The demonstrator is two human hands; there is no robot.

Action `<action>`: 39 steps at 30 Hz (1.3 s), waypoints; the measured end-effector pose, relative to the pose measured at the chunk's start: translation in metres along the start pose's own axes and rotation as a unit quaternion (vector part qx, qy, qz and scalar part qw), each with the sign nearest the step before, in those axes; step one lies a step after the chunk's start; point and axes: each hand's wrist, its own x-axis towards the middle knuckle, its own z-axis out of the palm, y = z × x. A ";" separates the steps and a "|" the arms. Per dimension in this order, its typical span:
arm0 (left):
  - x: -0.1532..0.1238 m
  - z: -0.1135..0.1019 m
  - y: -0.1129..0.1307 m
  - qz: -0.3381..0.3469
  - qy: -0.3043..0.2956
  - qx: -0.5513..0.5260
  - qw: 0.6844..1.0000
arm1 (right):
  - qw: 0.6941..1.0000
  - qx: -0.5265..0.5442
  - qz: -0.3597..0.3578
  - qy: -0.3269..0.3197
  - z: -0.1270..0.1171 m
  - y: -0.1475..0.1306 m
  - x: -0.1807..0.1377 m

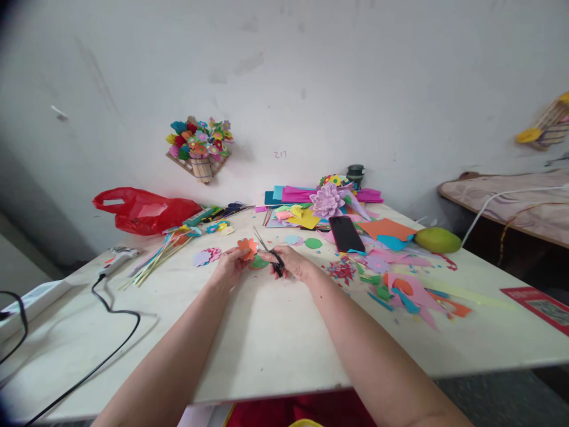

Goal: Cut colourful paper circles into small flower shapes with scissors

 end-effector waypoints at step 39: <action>0.001 0.000 -0.001 -0.027 -0.002 0.000 1.000 | 0.995 -0.091 0.024 -0.015 0.002 -0.002 -0.004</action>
